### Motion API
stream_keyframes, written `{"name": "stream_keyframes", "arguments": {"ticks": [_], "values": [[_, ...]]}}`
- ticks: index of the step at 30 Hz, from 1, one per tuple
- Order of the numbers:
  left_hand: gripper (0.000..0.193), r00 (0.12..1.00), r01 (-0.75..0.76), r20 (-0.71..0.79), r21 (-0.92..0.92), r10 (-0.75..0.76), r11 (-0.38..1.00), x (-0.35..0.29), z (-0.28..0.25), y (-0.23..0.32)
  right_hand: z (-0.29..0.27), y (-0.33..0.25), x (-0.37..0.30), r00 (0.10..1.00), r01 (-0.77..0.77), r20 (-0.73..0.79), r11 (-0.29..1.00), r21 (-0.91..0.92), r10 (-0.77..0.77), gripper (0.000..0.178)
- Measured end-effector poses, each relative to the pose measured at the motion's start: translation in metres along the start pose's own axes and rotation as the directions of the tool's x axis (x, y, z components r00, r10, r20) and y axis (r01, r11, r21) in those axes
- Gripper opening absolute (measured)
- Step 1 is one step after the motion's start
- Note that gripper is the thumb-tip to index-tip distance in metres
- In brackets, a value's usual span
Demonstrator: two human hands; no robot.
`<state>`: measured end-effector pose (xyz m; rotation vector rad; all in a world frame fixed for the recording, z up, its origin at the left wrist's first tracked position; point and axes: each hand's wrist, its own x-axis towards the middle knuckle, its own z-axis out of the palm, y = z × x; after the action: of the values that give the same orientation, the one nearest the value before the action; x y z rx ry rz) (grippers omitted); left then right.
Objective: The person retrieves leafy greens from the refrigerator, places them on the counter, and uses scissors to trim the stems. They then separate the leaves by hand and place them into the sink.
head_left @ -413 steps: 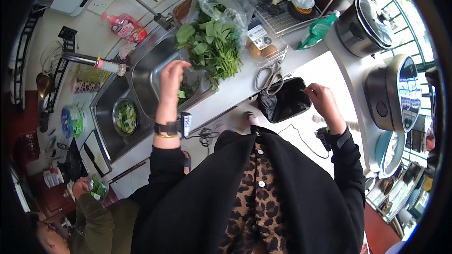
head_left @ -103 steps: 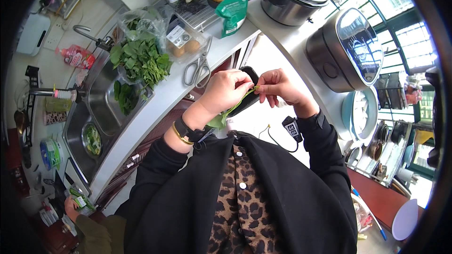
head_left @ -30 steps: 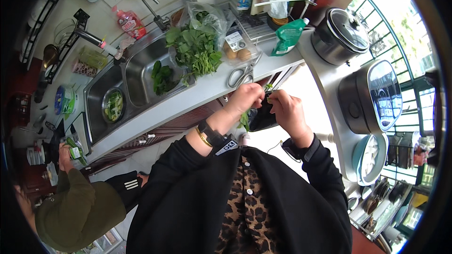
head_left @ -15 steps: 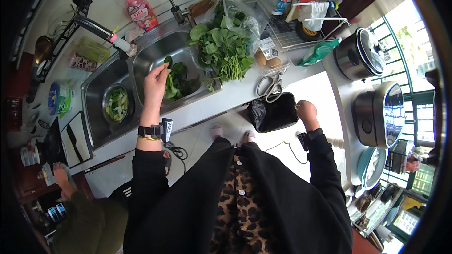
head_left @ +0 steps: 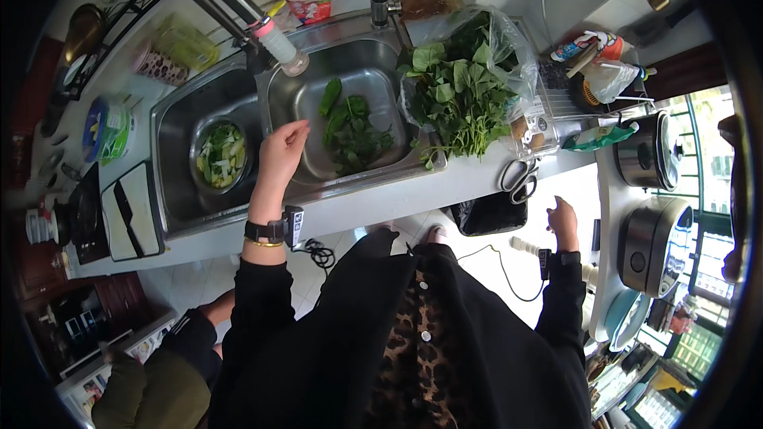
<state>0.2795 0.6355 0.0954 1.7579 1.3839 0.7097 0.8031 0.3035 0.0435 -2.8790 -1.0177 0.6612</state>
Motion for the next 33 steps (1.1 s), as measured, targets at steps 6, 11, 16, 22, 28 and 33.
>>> {"name": "stream_keyframes", "arguments": {"ticks": [6, 11, 16, 22, 28, 33], "values": [[0.023, 0.979, -0.135, 0.161, 0.025, 0.129, 0.991, -0.001, 0.032, 0.028, -0.01, -0.09, -0.016, 0.958, 0.282, -0.217, 0.766, 0.578, -0.19, 0.016], [0.037, 0.742, -0.575, 0.395, -0.04, 0.542, 0.817, -0.021, 0.126, 0.084, 0.002, -0.198, 0.005, 0.954, 0.177, 0.076, 0.752, 0.635, -0.289, 0.029], [0.049, 0.626, -0.705, 0.523, 0.065, 0.578, 0.706, -0.038, 0.193, 0.117, -0.002, -0.209, 0.01, 0.942, 0.192, 0.064, 0.682, 0.706, -0.331, 0.02], [0.053, 0.721, -0.638, 0.567, 0.318, 0.399, 0.701, -0.035, 0.204, 0.113, -0.033, -0.199, 0.008, 0.932, 0.282, -0.009, 0.709, 0.647, -0.362, 0.016], [0.056, 0.725, -0.625, 0.576, 0.322, 0.377, 0.711, -0.038, 0.211, 0.114, -0.068, -0.195, 0.009, 0.942, 0.288, -0.102, 0.618, 0.731, -0.318, 0.016], [0.054, 0.718, -0.632, 0.583, 0.32, 0.379, 0.706, -0.038, 0.211, 0.115, -0.102, -0.203, 0.009, 0.748, 0.624, -0.59, 0.623, 0.471, -0.303, 0.007]]}}
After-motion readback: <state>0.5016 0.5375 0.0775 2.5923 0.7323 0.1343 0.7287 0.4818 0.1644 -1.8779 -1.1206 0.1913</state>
